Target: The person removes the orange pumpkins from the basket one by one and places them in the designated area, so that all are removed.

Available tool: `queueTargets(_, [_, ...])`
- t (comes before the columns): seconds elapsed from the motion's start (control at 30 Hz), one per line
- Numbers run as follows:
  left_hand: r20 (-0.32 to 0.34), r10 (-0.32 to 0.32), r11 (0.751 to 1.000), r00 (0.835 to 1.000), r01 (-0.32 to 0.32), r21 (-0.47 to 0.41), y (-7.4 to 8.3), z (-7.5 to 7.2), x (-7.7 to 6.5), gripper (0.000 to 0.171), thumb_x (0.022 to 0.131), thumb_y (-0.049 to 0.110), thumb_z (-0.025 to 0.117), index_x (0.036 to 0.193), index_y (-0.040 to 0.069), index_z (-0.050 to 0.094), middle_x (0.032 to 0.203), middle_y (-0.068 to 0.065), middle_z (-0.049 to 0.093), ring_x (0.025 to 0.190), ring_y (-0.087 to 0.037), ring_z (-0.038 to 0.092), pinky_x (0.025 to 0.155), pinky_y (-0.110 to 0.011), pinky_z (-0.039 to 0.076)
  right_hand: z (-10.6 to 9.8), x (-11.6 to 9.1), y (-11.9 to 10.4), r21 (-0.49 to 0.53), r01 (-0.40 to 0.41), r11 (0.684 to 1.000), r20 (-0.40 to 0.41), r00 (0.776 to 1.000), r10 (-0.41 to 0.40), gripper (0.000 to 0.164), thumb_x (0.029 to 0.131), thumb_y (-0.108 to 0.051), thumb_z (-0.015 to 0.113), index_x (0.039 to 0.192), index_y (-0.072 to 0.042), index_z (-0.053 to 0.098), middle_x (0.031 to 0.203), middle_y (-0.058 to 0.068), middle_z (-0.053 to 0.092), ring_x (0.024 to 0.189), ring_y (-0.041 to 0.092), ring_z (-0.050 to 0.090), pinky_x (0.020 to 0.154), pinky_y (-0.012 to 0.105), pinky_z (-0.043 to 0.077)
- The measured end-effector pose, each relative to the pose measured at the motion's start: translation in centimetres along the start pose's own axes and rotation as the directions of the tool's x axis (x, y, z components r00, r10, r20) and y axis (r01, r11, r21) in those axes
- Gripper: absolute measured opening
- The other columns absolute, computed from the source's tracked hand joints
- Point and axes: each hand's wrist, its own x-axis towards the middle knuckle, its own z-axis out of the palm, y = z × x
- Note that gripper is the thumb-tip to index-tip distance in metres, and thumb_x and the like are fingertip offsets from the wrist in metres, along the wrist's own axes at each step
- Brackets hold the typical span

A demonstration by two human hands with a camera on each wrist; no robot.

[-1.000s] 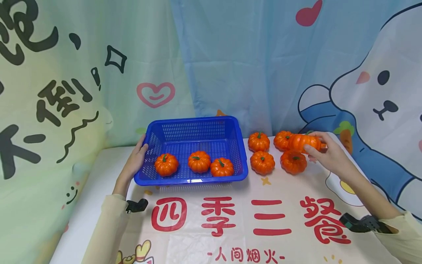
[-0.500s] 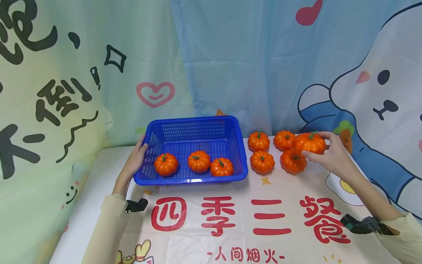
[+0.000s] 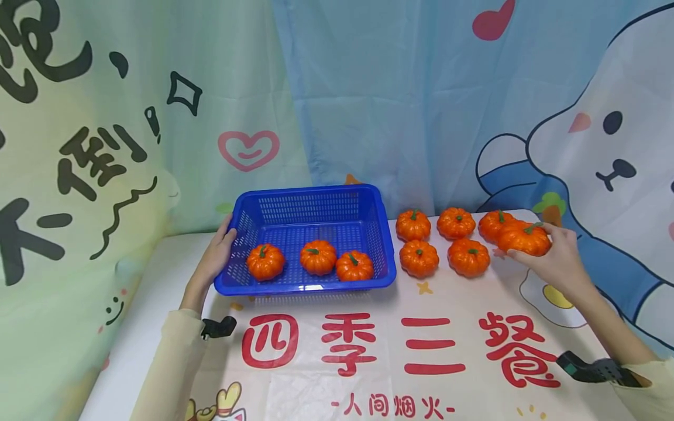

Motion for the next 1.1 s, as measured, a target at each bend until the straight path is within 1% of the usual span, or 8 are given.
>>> queueTargets(0.1, [-0.009, 0.010, 1.000, 1.000, -0.010, 0.005, -0.3, 0.1, 0.2, 0.058, 0.106, 0.038, 0.021, 0.158, 0.022, -0.001, 0.165, -0.011, 0.003, 0.151, -0.039, 0.005, 0.120, -0.061, 0.005, 0.2, -0.3, 1.3, -0.009, -0.025, 1.000, 0.024, 0.999, 0.025, 0.086, 0.090, -0.035, 0.066, 0.142, 0.018, 0.023, 0.140, 0.043, 0.016, 0.121, 0.057, 0.025, 0.088, 0.071, 0.043])
queueTargets(0.2, [-0.007, 0.008, 1.000, 1.000, -0.008, 0.008, -0.2, 0.1, 0.3, 0.058, 0.106, 0.036, 0.021, 0.157, 0.021, -0.001, 0.165, -0.012, 0.003, 0.151, -0.039, 0.005, 0.120, -0.061, 0.005, 0.7, -0.4, 2.6, -0.044, -0.077, 0.996, 0.064, 0.995, 0.079, 0.095, 0.089, -0.042, 0.065, 0.145, 0.017, 0.016, 0.139, 0.044, 0.015, 0.118, 0.057, 0.026, 0.088, 0.069, 0.044])
queueTargets(0.3, [0.000, 0.000, 1.000, 1.000, 0.000, -0.003, 0.6, 0.0, 0.0, 0.057, 0.107, 0.031, 0.022, 0.157, 0.018, -0.001, 0.164, -0.014, 0.003, 0.151, -0.040, 0.005, 0.120, -0.061, 0.004, 1.3, -0.4, 3.8, -0.066, -0.117, 0.991, 0.084, 0.989, 0.122, 0.099, 0.088, -0.047, 0.065, 0.145, 0.018, 0.015, 0.137, 0.045, 0.014, 0.115, 0.057, 0.028, 0.088, 0.068, 0.046])
queueTargets(0.37, [0.007, -0.004, 1.000, 1.000, 0.005, -0.016, 1.5, -0.1, -0.4, 0.057, 0.107, 0.027, 0.022, 0.157, 0.014, -0.001, 0.164, -0.016, 0.003, 0.151, -0.041, 0.004, 0.120, -0.061, 0.003, 1.8, -0.2, 4.5, -0.069, -0.127, 0.990, 0.079, 0.988, 0.132, 0.097, 0.088, -0.048, 0.065, 0.142, 0.019, 0.020, 0.136, 0.045, 0.015, 0.114, 0.056, 0.028, 0.087, 0.068, 0.047])
queueTargets(0.43, [0.008, -0.009, 1.000, 1.000, 0.009, -0.021, 2.7, -0.1, -1.1, 0.057, 0.107, 0.024, 0.023, 0.157, 0.011, 0.000, 0.164, -0.018, 0.003, 0.150, -0.042, 0.004, 0.120, -0.061, 0.003, 2.3, 0.1, 5.2, -0.051, -0.123, 0.991, 0.066, 0.990, 0.126, 0.093, 0.088, -0.046, 0.065, 0.141, 0.019, 0.024, 0.135, 0.044, 0.016, 0.115, 0.056, 0.027, 0.086, 0.068, 0.047])
queueTargets(0.53, [0.016, -0.006, 1.000, 1.000, 0.006, -0.024, 3.6, 0.0, -1.7, 0.058, 0.106, 0.023, 0.024, 0.157, 0.008, 0.000, 0.163, -0.020, 0.002, 0.150, -0.043, 0.003, 0.120, -0.061, 0.002, 2.9, 0.5, 6.1, -0.037, -0.114, 0.993, 0.092, 0.989, 0.117, 0.094, 0.090, -0.045, 0.065, 0.142, 0.018, 0.020, 0.135, 0.044, 0.020, 0.117, 0.057, 0.029, 0.090, 0.069, 0.045])
queueTargets(0.7, [0.018, -0.005, 1.000, 1.000, 0.006, -0.027, 3.6, 0.0, -1.9, 0.057, 0.107, 0.022, 0.023, 0.157, 0.009, 0.000, 0.163, -0.019, 0.003, 0.151, -0.042, 0.003, 0.120, -0.060, 0.002, 4.1, 0.9, 7.2, -0.027, -0.078, 0.997, 0.138, 0.987, 0.081, 0.093, 0.091, -0.043, 0.064, 0.143, 0.018, 0.018, 0.131, 0.042, 0.034, 0.116, 0.056, 0.038, 0.093, 0.069, 0.043])
queueTargets(1.1, [0.014, -0.004, 1.000, 1.000, 0.004, -0.008, 3.7, -0.1, -2.2, 0.057, 0.107, 0.022, 0.022, 0.157, 0.009, -0.001, 0.163, -0.020, 0.003, 0.150, -0.043, 0.004, 0.120, -0.061, 0.003, 4.4, 0.8, 7.1, -0.070, -0.074, 0.995, 0.129, 0.988, 0.083, 0.098, 0.089, -0.046, 0.065, 0.143, 0.019, 0.015, 0.130, 0.043, 0.032, 0.114, 0.056, 0.037, 0.091, 0.069, 0.043])
